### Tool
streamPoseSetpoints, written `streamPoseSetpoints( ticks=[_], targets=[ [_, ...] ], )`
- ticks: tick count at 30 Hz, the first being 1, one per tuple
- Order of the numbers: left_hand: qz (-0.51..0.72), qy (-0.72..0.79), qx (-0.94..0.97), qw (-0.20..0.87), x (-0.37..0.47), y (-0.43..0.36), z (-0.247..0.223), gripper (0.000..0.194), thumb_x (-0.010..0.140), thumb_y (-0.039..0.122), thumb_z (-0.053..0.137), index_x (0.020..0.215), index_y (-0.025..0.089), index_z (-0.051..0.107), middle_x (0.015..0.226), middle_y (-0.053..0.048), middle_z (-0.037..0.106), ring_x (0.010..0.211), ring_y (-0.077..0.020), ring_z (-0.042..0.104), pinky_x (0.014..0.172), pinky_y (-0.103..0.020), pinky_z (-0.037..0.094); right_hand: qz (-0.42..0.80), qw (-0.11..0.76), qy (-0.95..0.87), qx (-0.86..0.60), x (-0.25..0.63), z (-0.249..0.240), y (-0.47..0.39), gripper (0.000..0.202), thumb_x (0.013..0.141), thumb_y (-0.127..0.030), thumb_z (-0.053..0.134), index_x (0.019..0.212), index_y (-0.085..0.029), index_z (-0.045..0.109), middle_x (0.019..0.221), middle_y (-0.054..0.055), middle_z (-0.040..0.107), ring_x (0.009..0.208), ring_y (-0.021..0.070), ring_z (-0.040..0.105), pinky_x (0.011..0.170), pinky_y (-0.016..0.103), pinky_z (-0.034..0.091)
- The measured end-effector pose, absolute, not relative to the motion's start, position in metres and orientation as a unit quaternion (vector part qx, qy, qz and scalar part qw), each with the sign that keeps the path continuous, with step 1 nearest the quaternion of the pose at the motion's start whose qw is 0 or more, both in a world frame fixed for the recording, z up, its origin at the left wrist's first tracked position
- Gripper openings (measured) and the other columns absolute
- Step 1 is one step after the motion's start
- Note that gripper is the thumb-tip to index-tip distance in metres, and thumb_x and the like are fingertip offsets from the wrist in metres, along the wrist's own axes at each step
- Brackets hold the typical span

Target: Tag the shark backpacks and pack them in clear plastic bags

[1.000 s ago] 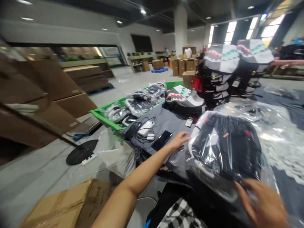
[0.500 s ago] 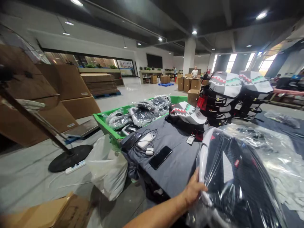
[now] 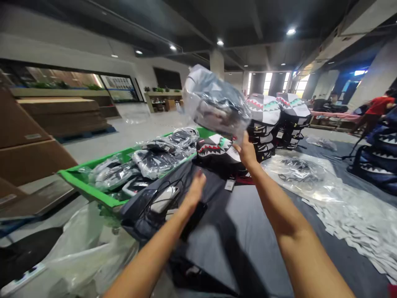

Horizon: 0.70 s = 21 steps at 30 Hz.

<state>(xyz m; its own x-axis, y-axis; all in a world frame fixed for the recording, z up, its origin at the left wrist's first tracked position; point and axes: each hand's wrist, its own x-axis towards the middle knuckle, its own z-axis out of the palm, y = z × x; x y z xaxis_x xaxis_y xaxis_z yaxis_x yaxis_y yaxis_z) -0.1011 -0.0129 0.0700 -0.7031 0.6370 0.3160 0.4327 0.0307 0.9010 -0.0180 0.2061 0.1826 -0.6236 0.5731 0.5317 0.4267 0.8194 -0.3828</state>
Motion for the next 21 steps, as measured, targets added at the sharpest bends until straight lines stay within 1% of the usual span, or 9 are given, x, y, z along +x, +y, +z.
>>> streamPoseSetpoints(
  ticks=[2, 3, 5, 7, 10, 13, 15, 18, 21],
  targets=[
    [0.528, 0.737, 0.404, 0.125, -0.085, -0.018, 0.024, 0.041, 0.086, 0.049, 0.063, 0.111, 0.017, 0.069, 0.128, -0.018, 0.066, 0.128, -0.0331, 0.058, 0.111, -0.059, 0.041, 0.05, 0.228, -0.918, -0.321, -0.038, 0.183, 0.23, 0.047, 0.101, -0.035, 0.051, 0.141, -0.011, 0.047, 0.117, 0.017, 0.069, 0.108, 0.0258, 0.065, 0.088, 0.035, 0.049],
    [0.505, 0.74, 0.424, 0.131, -0.071, -0.026, -0.005, 0.032, 0.082, 0.042, 0.069, 0.104, 0.018, 0.072, 0.128, -0.017, 0.067, 0.128, -0.0333, 0.058, 0.111, -0.059, 0.042, 0.03, 0.179, -0.928, -0.324, -0.043, 0.177, 0.242, 0.042, 0.101, -0.034, 0.05, 0.137, -0.013, 0.052, 0.115, 0.016, 0.07, 0.107, 0.0246, 0.065, 0.086, 0.032, 0.048],
    [0.446, 0.748, 0.487, 0.065, -0.041, -0.044, -0.068, 0.029, 0.086, 0.03, 0.064, 0.113, 0.023, 0.071, 0.14, -0.014, 0.06, 0.138, -0.0316, 0.049, 0.11, -0.058, 0.044, 0.021, 0.119, -0.943, -0.309, -0.042, 0.15, 0.263, 0.029, 0.098, -0.03, 0.054, 0.122, -0.017, 0.065, 0.111, 0.012, 0.072, 0.104, 0.0223, 0.067, 0.082, 0.028, 0.047],
    [0.398, 0.757, 0.518, 0.003, -0.014, -0.058, -0.122, 0.034, 0.088, 0.025, 0.061, 0.121, 0.026, 0.068, 0.143, -0.012, 0.059, 0.137, -0.0303, 0.051, 0.106, -0.053, 0.051, 0.019, 0.072, -0.952, -0.296, -0.031, 0.111, 0.279, 0.023, 0.09, -0.023, 0.063, 0.111, -0.018, 0.07, 0.109, 0.01, 0.073, 0.104, 0.0216, 0.067, 0.082, 0.025, 0.046],
    [0.378, 0.769, 0.503, -0.111, 0.012, -0.061, -0.169, 0.04, 0.083, 0.02, 0.064, 0.123, 0.024, 0.067, 0.136, -0.012, 0.064, 0.128, -0.0311, 0.059, 0.104, -0.05, 0.054, 0.002, 0.023, -0.96, -0.279, -0.015, 0.054, 0.294, 0.035, 0.085, -0.014, 0.065, 0.12, -0.014, 0.067, 0.125, 0.015, 0.067, 0.114, 0.0239, 0.064, 0.088, 0.027, 0.045],
    [0.374, 0.763, 0.503, -0.156, 0.018, -0.055, -0.183, 0.052, 0.076, 0.017, 0.066, 0.127, 0.025, 0.063, 0.13, -0.012, 0.068, 0.12, -0.0316, 0.065, 0.1, -0.048, 0.057, -0.023, 0.01, -0.966, -0.258, -0.013, 0.022, 0.305, 0.05, 0.084, -0.005, 0.059, 0.133, -0.009, 0.058, 0.142, 0.022, 0.055, 0.131, 0.0286, 0.052, 0.101, 0.033, 0.041],
    [0.367, 0.764, 0.506, -0.162, 0.015, -0.053, -0.182, 0.057, 0.074, 0.016, 0.063, 0.13, 0.025, 0.062, 0.13, -0.012, 0.068, 0.12, -0.0315, 0.065, 0.099, -0.048, 0.058, -0.037, 0.008, -0.97, -0.24, -0.017, 0.014, 0.308, 0.052, 0.083, 0.001, 0.053, 0.133, -0.008, 0.058, 0.143, 0.024, 0.052, 0.137, 0.0304, 0.046, 0.107, 0.038, 0.036],
    [0.345, 0.753, 0.536, -0.165, 0.008, -0.055, -0.174, 0.056, 0.076, 0.016, 0.06, 0.131, 0.024, 0.06, 0.131, -0.011, 0.067, 0.121, -0.0293, 0.065, 0.099, -0.044, 0.059, -0.049, 0.005, -0.975, -0.215, -0.019, 0.013, 0.302, 0.04, 0.086, 0.002, 0.044, 0.12, -0.007, 0.065, 0.125, 0.026, 0.063, 0.123, 0.0302, 0.057, 0.104, 0.04, 0.036],
    [0.323, 0.757, 0.548, -0.149, 0.007, -0.06, -0.157, 0.051, 0.081, 0.02, 0.059, 0.132, 0.021, 0.061, 0.133, -0.012, 0.066, 0.121, -0.028, 0.065, 0.096, -0.042, 0.06, -0.047, 0.004, -0.981, -0.188, -0.005, 0.014, 0.275, 0.03, 0.093, -0.005, 0.043, 0.109, -0.009, 0.068, 0.11, 0.021, 0.069, 0.107, 0.027, 0.063, 0.096, 0.036, 0.039]
  ],
)
